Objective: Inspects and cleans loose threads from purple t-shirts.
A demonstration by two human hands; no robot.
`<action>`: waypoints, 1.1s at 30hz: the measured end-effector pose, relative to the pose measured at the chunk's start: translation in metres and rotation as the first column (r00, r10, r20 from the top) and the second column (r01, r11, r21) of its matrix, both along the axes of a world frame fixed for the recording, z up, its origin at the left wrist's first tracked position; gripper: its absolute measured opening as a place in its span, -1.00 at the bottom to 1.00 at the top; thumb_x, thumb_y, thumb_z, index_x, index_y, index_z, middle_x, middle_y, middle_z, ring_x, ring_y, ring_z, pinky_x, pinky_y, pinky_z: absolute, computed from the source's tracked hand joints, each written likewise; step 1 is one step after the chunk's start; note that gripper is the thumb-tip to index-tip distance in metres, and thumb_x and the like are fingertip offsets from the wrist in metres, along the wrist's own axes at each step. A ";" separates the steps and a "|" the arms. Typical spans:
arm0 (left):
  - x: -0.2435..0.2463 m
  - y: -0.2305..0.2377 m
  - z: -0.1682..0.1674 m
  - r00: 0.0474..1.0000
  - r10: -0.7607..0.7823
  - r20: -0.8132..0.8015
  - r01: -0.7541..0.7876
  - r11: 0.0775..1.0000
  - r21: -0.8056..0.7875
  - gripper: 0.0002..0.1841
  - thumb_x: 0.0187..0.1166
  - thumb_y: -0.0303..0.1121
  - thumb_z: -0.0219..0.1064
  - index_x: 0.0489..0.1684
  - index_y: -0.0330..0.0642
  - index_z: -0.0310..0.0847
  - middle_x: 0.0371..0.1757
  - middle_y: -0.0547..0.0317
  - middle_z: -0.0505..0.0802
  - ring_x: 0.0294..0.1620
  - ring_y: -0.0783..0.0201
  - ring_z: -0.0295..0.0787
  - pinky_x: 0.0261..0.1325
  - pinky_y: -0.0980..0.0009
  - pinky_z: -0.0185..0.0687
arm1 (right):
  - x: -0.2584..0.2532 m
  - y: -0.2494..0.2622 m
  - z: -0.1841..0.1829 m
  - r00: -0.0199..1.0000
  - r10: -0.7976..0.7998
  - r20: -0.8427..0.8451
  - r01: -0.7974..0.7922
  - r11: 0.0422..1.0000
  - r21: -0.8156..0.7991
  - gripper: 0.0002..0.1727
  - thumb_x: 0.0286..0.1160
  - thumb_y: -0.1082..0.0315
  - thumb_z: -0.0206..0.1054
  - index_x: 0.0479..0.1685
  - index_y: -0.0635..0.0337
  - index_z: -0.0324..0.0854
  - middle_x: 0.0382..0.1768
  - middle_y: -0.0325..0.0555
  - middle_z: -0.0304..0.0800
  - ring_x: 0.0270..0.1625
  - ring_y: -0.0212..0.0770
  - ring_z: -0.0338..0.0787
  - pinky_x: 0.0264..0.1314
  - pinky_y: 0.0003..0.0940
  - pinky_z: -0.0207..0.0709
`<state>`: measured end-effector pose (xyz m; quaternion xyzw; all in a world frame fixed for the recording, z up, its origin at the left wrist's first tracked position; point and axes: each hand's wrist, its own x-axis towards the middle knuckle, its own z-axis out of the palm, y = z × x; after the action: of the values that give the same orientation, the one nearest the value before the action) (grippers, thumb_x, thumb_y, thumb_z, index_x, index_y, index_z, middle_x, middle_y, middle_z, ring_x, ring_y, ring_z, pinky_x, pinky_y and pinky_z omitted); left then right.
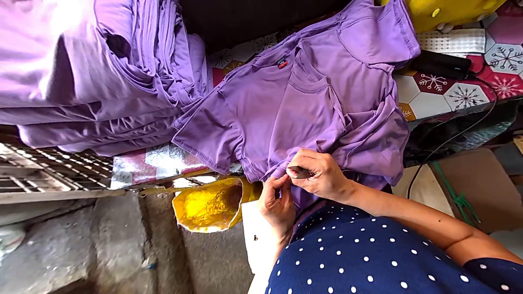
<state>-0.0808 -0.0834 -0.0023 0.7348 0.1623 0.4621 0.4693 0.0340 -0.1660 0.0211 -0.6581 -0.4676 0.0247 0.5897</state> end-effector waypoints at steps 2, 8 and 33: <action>0.001 0.000 0.000 0.999 -0.019 0.030 0.021 0.998 -0.056 -0.93 0.41 -0.67 0.41 -0.23 -0.44 0.75 -0.22 0.28 0.90 -0.15 0.62 0.83 0.00 0.64 0.77 | -0.003 0.000 0.003 0.992 0.061 -0.109 -0.061 0.998 -0.003 -0.87 0.40 0.44 0.39 -0.44 0.32 0.72 -0.46 -0.15 0.66 -0.41 -0.46 0.60 -0.37 -0.62 0.47; 0.004 0.001 -0.002 0.982 -0.037 0.187 0.078 0.973 -0.218 -0.80 0.39 -0.72 0.40 -0.22 -0.22 0.83 -0.19 0.45 0.94 -0.14 0.59 0.86 0.02 0.59 0.80 | -0.007 0.004 0.001 0.990 0.037 0.137 -0.037 0.999 -0.002 -0.86 0.34 0.40 0.42 -0.39 0.33 0.74 -0.50 -0.06 0.69 -0.49 -0.32 0.64 -0.50 -0.48 0.45; -0.026 0.013 0.024 0.970 -0.129 0.208 0.245 0.524 -0.816 -0.82 0.61 -0.60 0.24 -0.34 -0.19 0.72 -0.29 0.13 0.90 -0.22 0.33 0.90 0.03 0.39 0.84 | -0.009 -0.014 0.026 0.140 0.134 -0.981 -0.649 0.760 0.011 -0.41 0.94 -0.02 -0.29 -0.40 0.04 0.53 -0.75 -0.51 0.27 -0.78 -0.65 0.15 -0.73 -0.74 0.00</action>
<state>-0.1071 -0.0702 0.0218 0.4058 0.2538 0.3194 0.8178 0.0247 -0.1799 0.0470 -0.4621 -0.1590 0.6714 0.5572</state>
